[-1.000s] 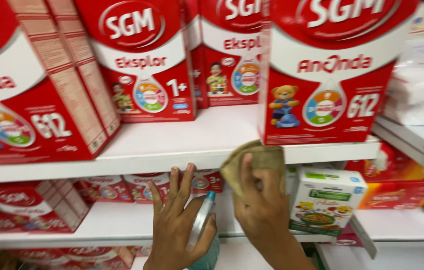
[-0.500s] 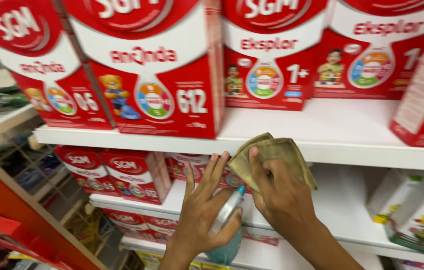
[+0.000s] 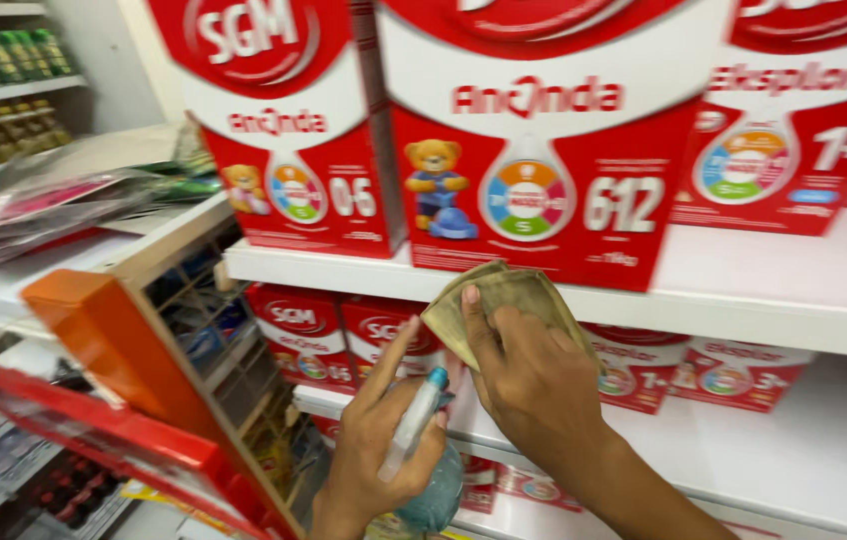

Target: The person sprays a cleaning solution from a bottle onto a cloth and wipes the front edges of multiple white shelves stocked with baby formula boxes. The person moves along the aisle, cleaning the shelf edges on different levels.

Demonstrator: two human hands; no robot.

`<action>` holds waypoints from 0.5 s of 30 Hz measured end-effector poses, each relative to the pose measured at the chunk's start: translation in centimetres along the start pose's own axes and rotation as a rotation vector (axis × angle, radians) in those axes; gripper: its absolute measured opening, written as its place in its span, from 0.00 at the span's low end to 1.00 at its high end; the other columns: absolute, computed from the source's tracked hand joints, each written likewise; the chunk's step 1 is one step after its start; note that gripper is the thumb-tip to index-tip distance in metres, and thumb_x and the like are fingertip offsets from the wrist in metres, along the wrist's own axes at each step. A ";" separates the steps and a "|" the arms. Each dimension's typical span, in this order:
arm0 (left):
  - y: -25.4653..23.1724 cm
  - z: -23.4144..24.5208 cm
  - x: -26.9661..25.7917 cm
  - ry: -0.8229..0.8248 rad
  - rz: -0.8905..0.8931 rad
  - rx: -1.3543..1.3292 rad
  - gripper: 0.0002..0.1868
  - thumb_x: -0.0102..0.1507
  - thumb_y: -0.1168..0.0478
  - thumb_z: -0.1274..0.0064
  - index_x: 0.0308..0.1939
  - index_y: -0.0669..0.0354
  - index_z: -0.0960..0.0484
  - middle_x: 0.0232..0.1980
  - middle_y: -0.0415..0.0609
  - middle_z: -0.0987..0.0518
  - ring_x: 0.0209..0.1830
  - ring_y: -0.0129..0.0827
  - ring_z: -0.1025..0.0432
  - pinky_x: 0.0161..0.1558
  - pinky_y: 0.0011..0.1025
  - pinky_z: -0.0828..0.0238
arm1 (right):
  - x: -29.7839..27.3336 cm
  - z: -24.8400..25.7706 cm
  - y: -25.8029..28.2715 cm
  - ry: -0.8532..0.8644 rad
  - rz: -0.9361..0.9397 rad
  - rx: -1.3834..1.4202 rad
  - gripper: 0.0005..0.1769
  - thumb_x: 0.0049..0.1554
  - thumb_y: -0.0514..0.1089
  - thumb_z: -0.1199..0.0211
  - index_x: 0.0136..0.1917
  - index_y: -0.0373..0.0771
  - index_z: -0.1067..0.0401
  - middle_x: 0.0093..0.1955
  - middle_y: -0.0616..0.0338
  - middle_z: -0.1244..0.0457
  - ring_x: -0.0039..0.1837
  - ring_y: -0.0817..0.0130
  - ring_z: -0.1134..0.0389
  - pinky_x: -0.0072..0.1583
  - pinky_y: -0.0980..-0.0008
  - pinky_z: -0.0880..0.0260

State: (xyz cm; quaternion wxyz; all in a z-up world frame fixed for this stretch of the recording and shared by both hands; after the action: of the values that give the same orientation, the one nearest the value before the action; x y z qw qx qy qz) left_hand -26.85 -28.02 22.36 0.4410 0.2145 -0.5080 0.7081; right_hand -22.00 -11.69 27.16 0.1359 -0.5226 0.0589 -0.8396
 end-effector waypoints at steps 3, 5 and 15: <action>0.8 2.3 -1.1 -0.157 -0.029 0.052 0.18 0.56 0.67 0.47 0.49 0.73 0.19 0.68 0.73 0.26 0.70 0.61 0.26 0.63 0.41 0.28 | 2.7 -1.3 2.5 0.007 0.144 -0.085 0.33 0.50 0.42 0.36 0.68 0.30 0.29 0.42 0.60 0.40 0.45 0.66 0.36 0.48 0.57 0.39; 1.1 3.5 -1.4 -0.241 -0.064 0.078 0.18 0.58 0.67 0.46 0.50 0.73 0.21 0.70 0.75 0.29 0.68 0.61 0.26 0.64 0.43 0.30 | 4.1 -1.9 4.0 -0.037 0.189 -0.150 0.29 0.53 0.41 0.39 0.68 0.33 0.28 0.42 0.62 0.41 0.48 0.68 0.37 0.57 0.51 0.42; 2.9 6.9 -2.1 -0.471 0.047 0.144 0.15 0.61 0.65 0.46 0.50 0.71 0.20 0.69 0.70 0.31 0.64 0.55 0.28 0.63 0.42 0.33 | 10.3 -7.5 9.5 -0.126 0.402 -0.006 0.26 0.54 0.42 0.43 0.65 0.35 0.26 0.49 0.61 0.40 0.58 0.63 0.37 0.70 0.41 0.48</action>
State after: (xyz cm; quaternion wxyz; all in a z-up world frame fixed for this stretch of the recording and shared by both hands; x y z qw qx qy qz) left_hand -29.14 -35.39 21.94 0.2775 0.3928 -0.5499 0.6829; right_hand -31.46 -24.09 30.40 0.3027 -0.5520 0.1560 -0.7611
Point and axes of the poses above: each hand's wrist, its own x-axis towards the middle knuckle, its own z-axis out of the back of the hand, y = z × x, the point moved 4 cm from there along x, towards the middle knuckle
